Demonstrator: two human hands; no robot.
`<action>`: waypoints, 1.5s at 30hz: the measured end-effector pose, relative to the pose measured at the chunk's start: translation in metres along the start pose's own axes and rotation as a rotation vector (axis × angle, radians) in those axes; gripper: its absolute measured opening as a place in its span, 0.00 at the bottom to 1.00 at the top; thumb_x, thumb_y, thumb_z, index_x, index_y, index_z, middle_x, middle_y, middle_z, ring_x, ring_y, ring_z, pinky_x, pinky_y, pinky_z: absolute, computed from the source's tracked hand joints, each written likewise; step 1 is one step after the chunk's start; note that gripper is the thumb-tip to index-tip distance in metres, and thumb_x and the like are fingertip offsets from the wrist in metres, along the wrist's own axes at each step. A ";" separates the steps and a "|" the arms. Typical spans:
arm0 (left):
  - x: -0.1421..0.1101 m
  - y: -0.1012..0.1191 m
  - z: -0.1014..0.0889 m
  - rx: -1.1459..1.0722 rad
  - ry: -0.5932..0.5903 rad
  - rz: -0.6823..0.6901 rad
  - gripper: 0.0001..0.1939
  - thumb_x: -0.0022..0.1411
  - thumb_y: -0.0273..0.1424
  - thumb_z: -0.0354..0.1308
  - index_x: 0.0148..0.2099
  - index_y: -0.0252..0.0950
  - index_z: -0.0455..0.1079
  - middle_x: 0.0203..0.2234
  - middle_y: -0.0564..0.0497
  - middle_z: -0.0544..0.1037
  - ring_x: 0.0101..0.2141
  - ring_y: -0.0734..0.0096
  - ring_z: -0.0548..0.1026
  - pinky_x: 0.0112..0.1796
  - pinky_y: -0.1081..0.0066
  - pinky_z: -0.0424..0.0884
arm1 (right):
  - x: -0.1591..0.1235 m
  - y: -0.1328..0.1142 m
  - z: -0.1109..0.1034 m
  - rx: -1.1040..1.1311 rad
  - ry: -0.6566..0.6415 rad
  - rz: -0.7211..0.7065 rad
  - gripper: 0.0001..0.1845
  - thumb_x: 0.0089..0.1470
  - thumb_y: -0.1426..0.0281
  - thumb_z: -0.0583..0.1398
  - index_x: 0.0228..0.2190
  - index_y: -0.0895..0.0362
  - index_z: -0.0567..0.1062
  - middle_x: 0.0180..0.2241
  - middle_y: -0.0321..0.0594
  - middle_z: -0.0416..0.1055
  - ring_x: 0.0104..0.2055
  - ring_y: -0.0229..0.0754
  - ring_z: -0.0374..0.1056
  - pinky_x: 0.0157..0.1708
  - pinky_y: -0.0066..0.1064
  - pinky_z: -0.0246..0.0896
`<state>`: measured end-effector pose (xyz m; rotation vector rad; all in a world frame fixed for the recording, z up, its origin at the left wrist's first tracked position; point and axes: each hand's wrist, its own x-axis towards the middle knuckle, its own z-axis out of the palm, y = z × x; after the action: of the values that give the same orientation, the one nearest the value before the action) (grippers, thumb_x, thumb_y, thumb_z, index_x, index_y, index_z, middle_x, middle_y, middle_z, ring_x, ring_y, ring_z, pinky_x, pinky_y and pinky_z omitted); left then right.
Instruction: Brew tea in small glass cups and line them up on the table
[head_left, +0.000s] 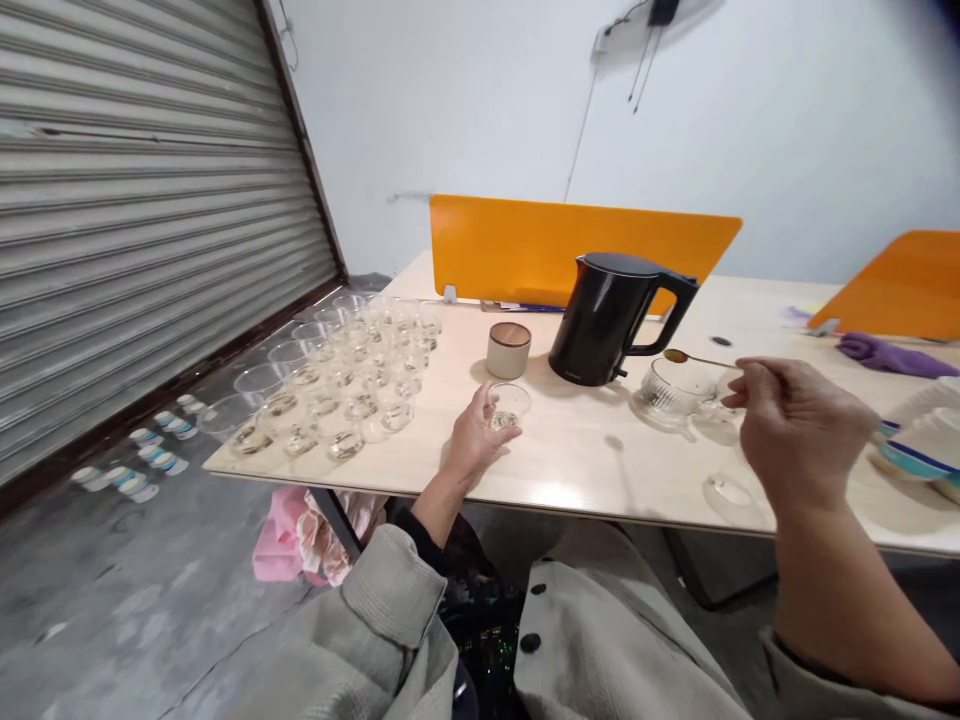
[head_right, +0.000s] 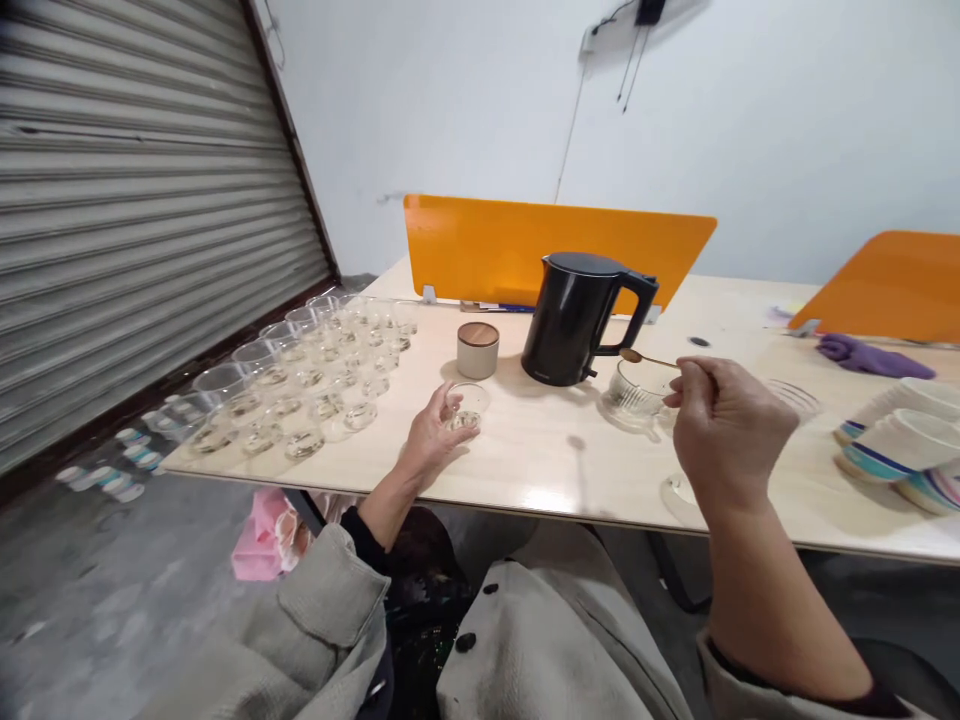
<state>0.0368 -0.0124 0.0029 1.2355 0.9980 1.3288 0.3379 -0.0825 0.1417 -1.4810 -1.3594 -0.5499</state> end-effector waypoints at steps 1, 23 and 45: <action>0.000 0.001 -0.001 0.005 0.001 0.003 0.50 0.50 0.28 0.74 0.71 0.47 0.56 0.65 0.36 0.68 0.63 0.47 0.67 0.45 0.57 0.78 | 0.004 0.010 0.001 -0.029 -0.026 0.003 0.11 0.62 0.67 0.58 0.37 0.54 0.81 0.25 0.40 0.77 0.33 0.47 0.75 0.39 0.37 0.64; 0.003 -0.001 -0.022 -0.045 0.064 0.153 0.47 0.55 0.46 0.73 0.70 0.37 0.59 0.65 0.34 0.68 0.66 0.49 0.65 0.65 0.52 0.58 | 0.022 0.071 0.058 -0.391 -0.505 0.188 0.15 0.61 0.59 0.58 0.28 0.55 0.78 0.22 0.43 0.66 0.21 0.38 0.46 0.27 0.40 0.44; 0.014 -0.017 -0.028 0.653 0.183 0.207 0.26 0.71 0.27 0.46 0.68 0.29 0.65 0.66 0.39 0.69 0.67 0.60 0.65 0.68 0.61 0.58 | -0.101 -0.044 0.150 -0.110 -0.936 -0.226 0.32 0.68 0.64 0.47 0.66 0.66 0.64 0.69 0.56 0.58 0.70 0.55 0.54 0.68 0.47 0.50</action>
<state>0.0118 0.0053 -0.0151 1.7598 1.5445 1.3345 0.2273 -0.0043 0.0140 -1.7694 -2.2583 -0.0293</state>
